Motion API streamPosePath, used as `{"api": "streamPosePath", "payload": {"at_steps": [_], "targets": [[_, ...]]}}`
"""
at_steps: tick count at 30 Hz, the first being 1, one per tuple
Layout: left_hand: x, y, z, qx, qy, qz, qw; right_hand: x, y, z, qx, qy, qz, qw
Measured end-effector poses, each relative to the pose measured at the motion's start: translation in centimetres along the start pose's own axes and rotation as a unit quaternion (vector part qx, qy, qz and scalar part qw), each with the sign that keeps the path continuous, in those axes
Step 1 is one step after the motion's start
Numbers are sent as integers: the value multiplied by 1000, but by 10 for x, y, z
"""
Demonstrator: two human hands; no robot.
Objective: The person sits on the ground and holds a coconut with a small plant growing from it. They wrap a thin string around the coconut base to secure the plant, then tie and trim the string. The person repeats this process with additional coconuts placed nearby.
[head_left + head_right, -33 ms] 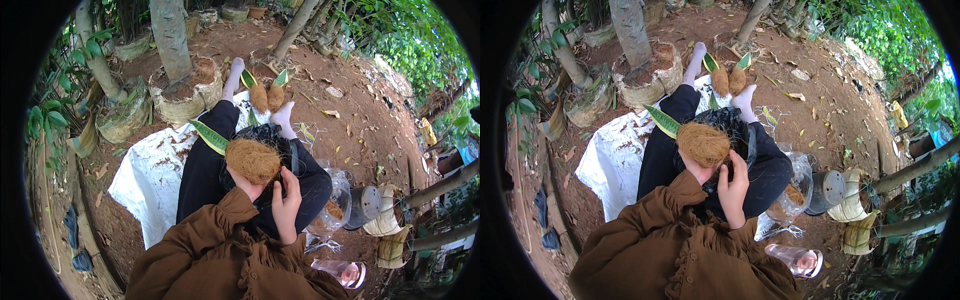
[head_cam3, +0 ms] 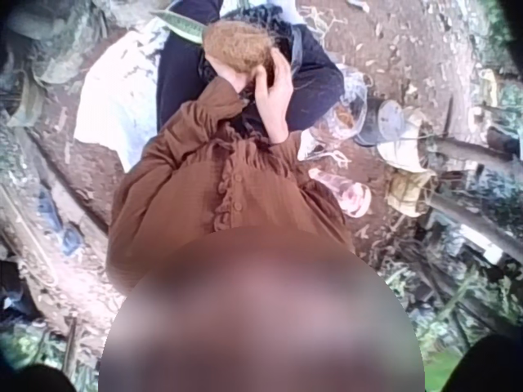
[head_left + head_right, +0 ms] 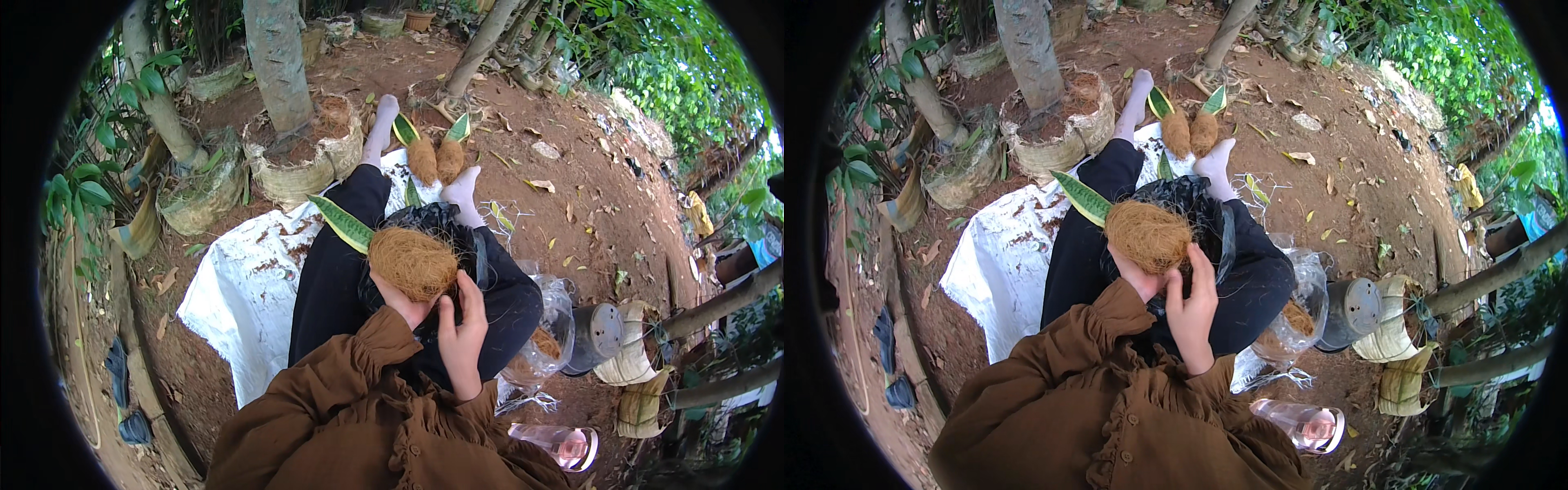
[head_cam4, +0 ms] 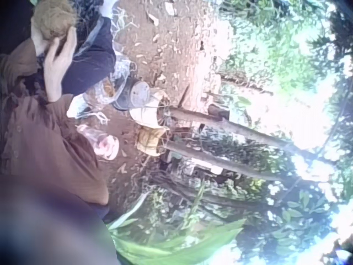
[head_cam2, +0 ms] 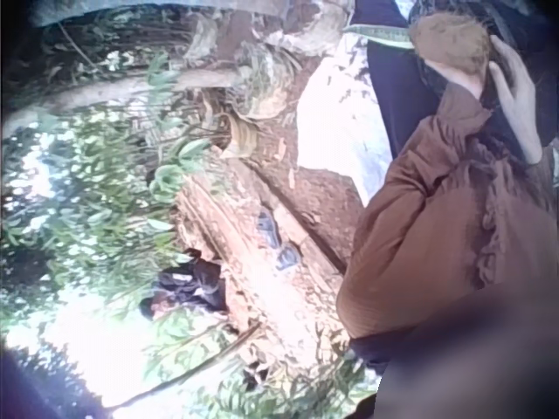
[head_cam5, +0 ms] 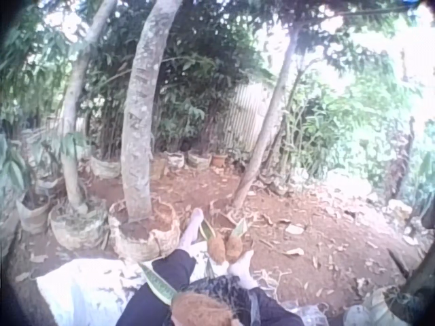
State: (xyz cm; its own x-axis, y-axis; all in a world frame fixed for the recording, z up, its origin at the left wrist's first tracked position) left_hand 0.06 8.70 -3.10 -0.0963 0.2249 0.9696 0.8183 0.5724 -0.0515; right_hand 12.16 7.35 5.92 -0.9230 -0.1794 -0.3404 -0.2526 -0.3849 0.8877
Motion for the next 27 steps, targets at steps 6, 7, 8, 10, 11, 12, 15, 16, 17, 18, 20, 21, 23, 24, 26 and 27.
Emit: {"api": "streamPosePath", "payload": {"at_steps": [6,7,8,10,11,12,15,16,17,18,20,21,23,24,26,27], "targets": [[-3,-5,-5,40,57,107,992,22,11,16,-62,49,-86,993],[-2,-4,-6,42,67,119,990,21,7,20,-44,59,-66,995],[-1,-4,-7,40,77,127,988,19,2,24,-31,60,-49,997],[2,-2,-7,46,106,163,980,15,-3,29,-42,72,-16,996],[5,-2,-6,54,124,191,972,13,-6,31,-50,77,-2,996],[5,-3,-6,69,128,225,964,16,-13,33,-16,106,68,992],[3,1,-4,81,113,240,961,19,-27,34,32,114,247,962],[2,1,-4,85,118,244,959,20,-30,33,33,120,275,954],[3,1,-5,81,126,227,962,21,-33,33,32,113,267,957],[4,1,-5,74,142,215,963,22,-36,33,29,106,264,958],[4,1,-5,59,156,217,962,24,-42,32,51,101,287,951],[3,0,-4,51,154,231,959,25,-47,31,75,103,313,941],[4,-2,-2,40,160,238,957,26,-51,29,91,105,333,933],[6,-2,0,38,170,231,957,27,-52,29,81,104,327,936],[9,-4,4,33,187,229,955,29,-54,31,80,107,319,938],[10,-5,6,32,193,234,952,31,-56,34,88,112,318,937]]}}
Point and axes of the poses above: each hand's wrist, its own z-axis towards the middle knuckle, its own x-axis out of the palm, y = z × x, the point moved 6 cm from there along z, towards the middle knuckle, and after that the axes turned 11 degrees about x, right-handed, at the moved point
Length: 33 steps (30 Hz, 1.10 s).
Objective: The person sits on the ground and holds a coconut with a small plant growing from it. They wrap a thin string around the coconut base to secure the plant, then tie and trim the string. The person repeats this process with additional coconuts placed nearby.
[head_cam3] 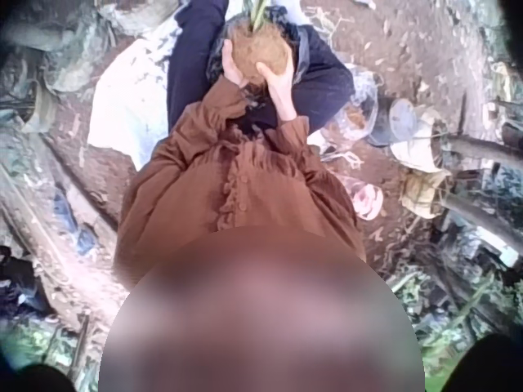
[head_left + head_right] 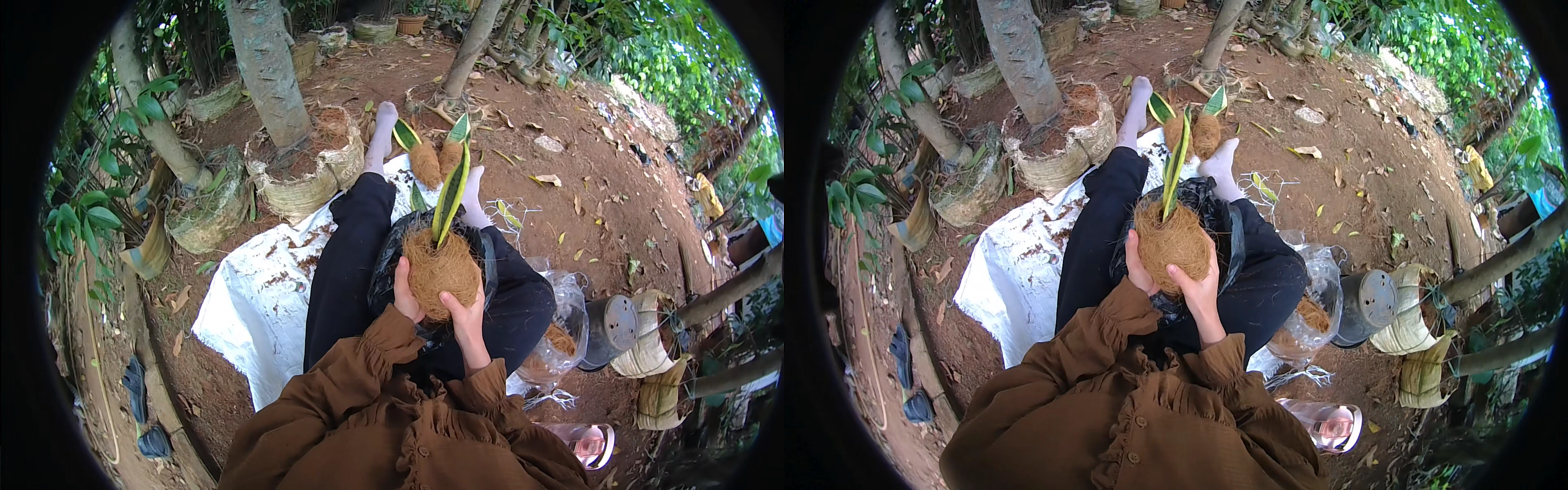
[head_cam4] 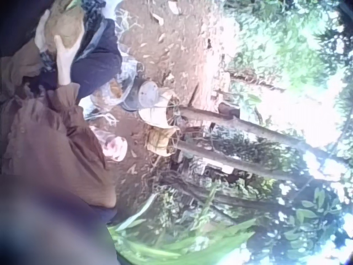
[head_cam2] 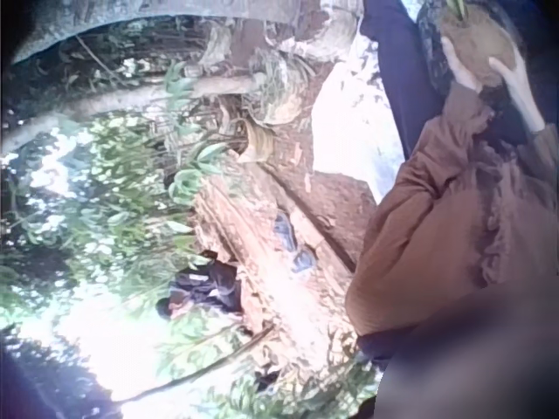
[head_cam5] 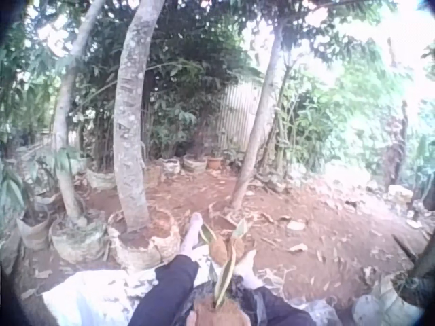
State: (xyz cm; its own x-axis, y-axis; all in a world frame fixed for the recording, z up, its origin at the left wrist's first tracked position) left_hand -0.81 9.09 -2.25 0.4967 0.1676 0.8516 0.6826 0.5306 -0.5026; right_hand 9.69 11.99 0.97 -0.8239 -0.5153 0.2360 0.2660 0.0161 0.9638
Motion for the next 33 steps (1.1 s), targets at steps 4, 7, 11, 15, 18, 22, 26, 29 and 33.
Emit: {"api": "streamPosePath", "payload": {"at_steps": [4,7,11,15,18,22,26,29,33], "targets": [[-8,0,4,-29,-21,-20,999,1,-7,14,88,31,-18,995],[-19,2,10,-41,-69,-55,995,-2,0,15,55,-52,-299,951],[-35,2,22,-30,-59,5,998,14,7,8,-69,-83,-391,914],[-58,11,22,-50,-95,107,989,21,-13,9,-54,-86,-327,940],[-66,11,19,-56,-113,130,983,17,-28,8,-48,-101,-317,942],[-58,8,16,-68,-88,109,988,2,-50,11,-14,-19,-147,989],[-41,9,13,-124,-57,16,990,-21,-89,21,155,89,34,983],[-37,16,14,-140,-46,36,988,-28,-111,15,220,96,274,931],[-52,22,13,-159,-17,118,980,-28,-131,-1,261,79,307,912]]}}
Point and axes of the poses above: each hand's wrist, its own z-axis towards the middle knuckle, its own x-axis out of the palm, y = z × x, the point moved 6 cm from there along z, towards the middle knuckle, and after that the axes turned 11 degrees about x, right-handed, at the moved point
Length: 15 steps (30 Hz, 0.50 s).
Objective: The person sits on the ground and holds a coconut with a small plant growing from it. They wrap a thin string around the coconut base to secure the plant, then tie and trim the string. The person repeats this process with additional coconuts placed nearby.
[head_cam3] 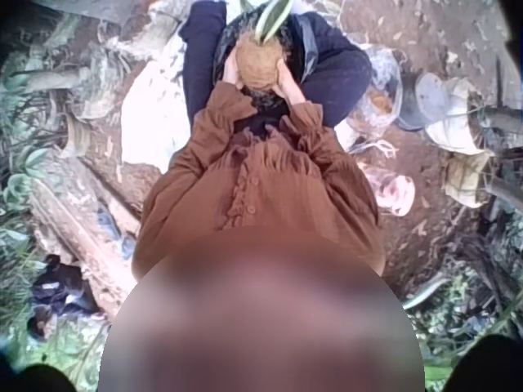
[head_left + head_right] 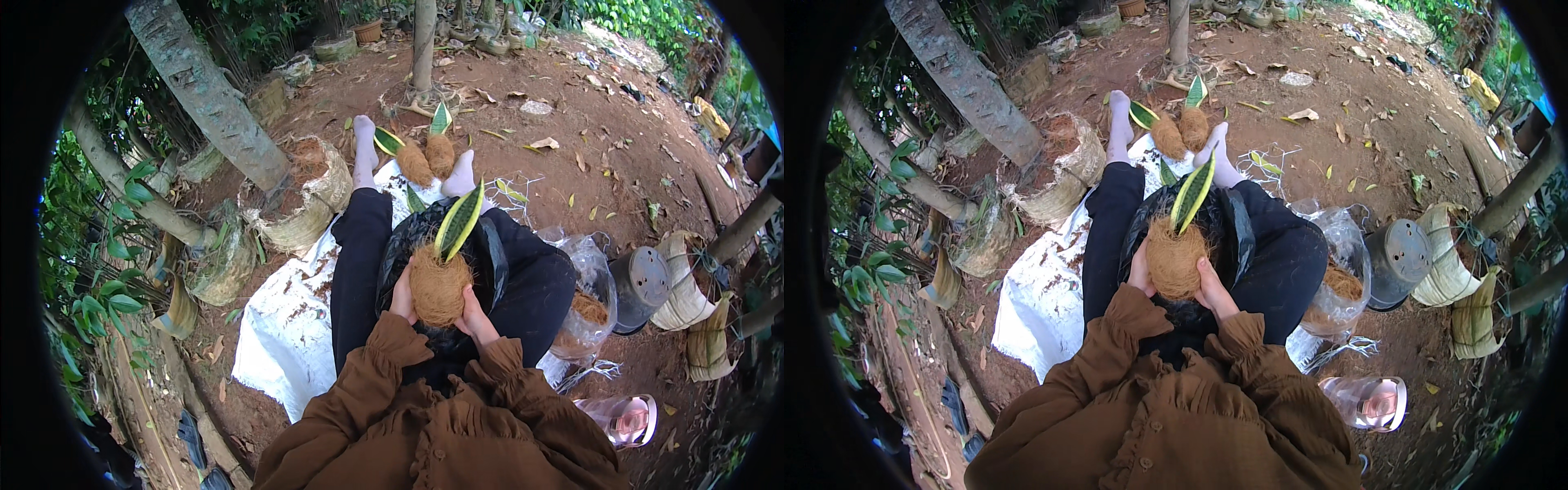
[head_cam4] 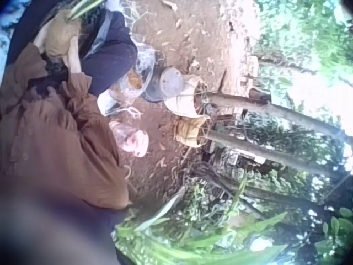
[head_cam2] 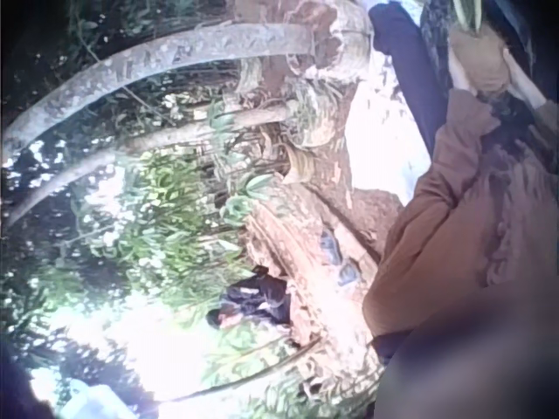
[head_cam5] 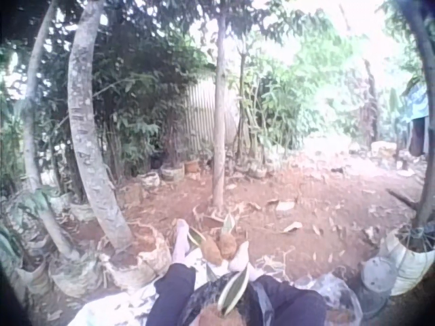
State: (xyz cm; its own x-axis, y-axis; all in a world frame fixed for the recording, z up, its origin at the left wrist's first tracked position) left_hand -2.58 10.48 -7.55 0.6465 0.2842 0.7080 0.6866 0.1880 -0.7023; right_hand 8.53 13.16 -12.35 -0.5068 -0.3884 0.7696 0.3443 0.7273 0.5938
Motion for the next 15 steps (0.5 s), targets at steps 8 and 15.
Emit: {"api": "streamPosePath", "payload": {"at_steps": [8,15], "targets": [[-22,-20,-8,274,-247,335,867,-27,7,6,-59,-85,77,992],[32,-9,10,197,1,318,927,-15,41,12,-147,-103,-63,982]]}}
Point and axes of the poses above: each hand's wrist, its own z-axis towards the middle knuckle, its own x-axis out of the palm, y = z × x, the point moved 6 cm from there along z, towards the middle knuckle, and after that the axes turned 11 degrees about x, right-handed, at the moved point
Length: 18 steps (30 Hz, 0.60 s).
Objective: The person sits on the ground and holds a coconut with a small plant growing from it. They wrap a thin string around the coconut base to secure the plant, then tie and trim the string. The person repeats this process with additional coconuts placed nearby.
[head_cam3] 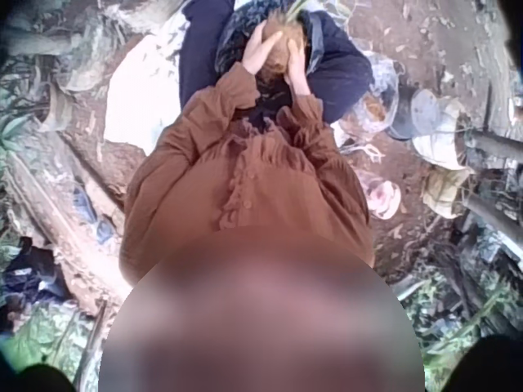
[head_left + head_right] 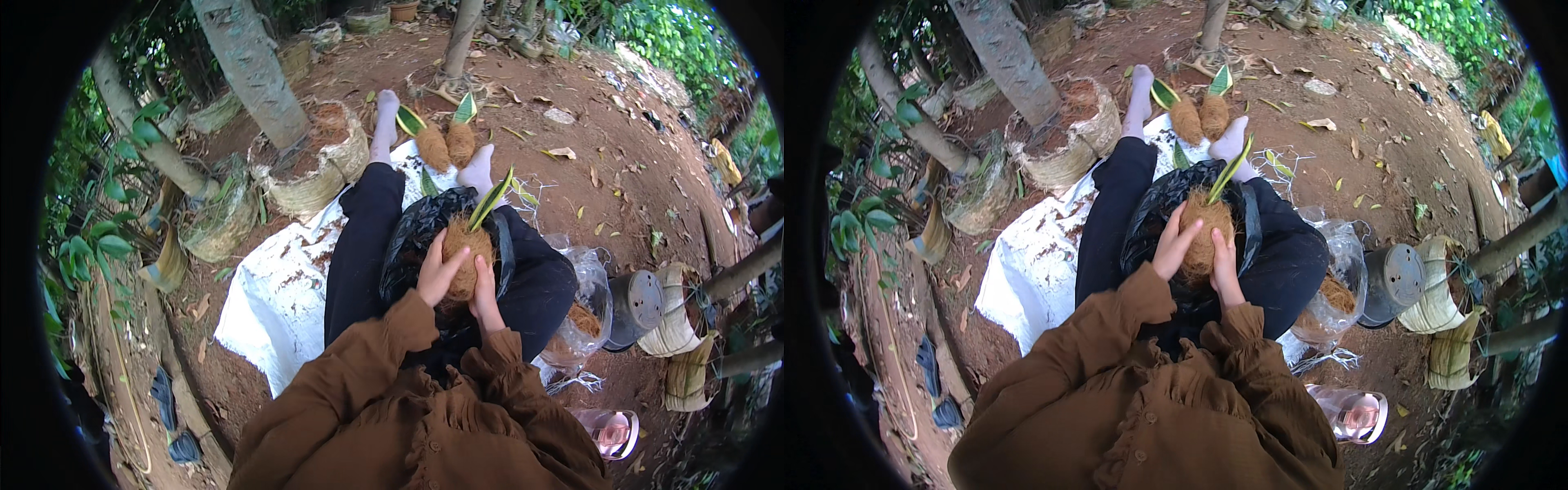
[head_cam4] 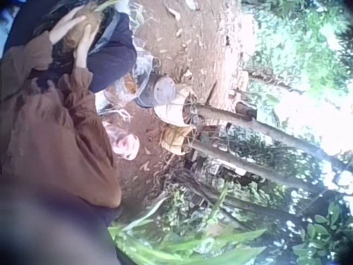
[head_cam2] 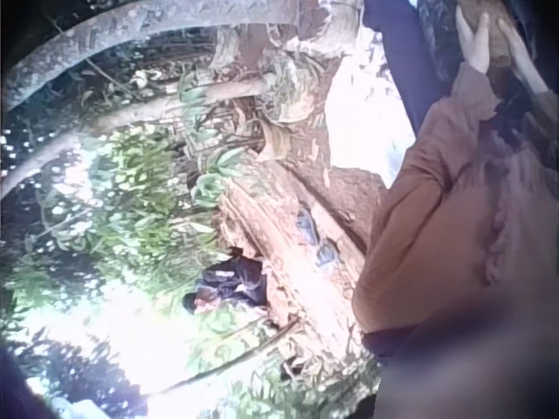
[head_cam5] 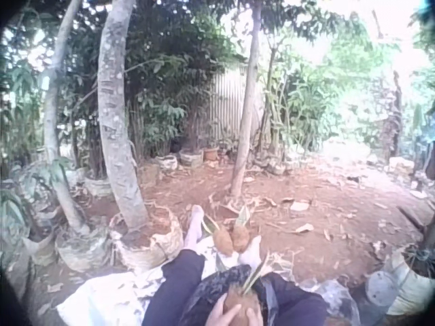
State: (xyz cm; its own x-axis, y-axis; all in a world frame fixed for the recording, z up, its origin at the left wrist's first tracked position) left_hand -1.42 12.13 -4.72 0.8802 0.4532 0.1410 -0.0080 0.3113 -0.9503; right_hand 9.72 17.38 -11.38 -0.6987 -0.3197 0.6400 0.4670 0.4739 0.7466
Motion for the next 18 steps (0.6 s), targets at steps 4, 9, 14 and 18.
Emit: {"api": "streamPosePath", "payload": {"at_steps": [4,9,14,18], "targets": [[-6,8,33,-107,6,-169,980,25,22,17,84,9,-67,994],[-10,-9,49,-110,45,-230,966,43,41,25,137,42,-71,987],[-29,12,50,-193,-8,-2,981,39,23,17,143,13,-11,990],[-56,28,27,-174,-86,169,966,17,11,0,165,-43,-7,985]]}}
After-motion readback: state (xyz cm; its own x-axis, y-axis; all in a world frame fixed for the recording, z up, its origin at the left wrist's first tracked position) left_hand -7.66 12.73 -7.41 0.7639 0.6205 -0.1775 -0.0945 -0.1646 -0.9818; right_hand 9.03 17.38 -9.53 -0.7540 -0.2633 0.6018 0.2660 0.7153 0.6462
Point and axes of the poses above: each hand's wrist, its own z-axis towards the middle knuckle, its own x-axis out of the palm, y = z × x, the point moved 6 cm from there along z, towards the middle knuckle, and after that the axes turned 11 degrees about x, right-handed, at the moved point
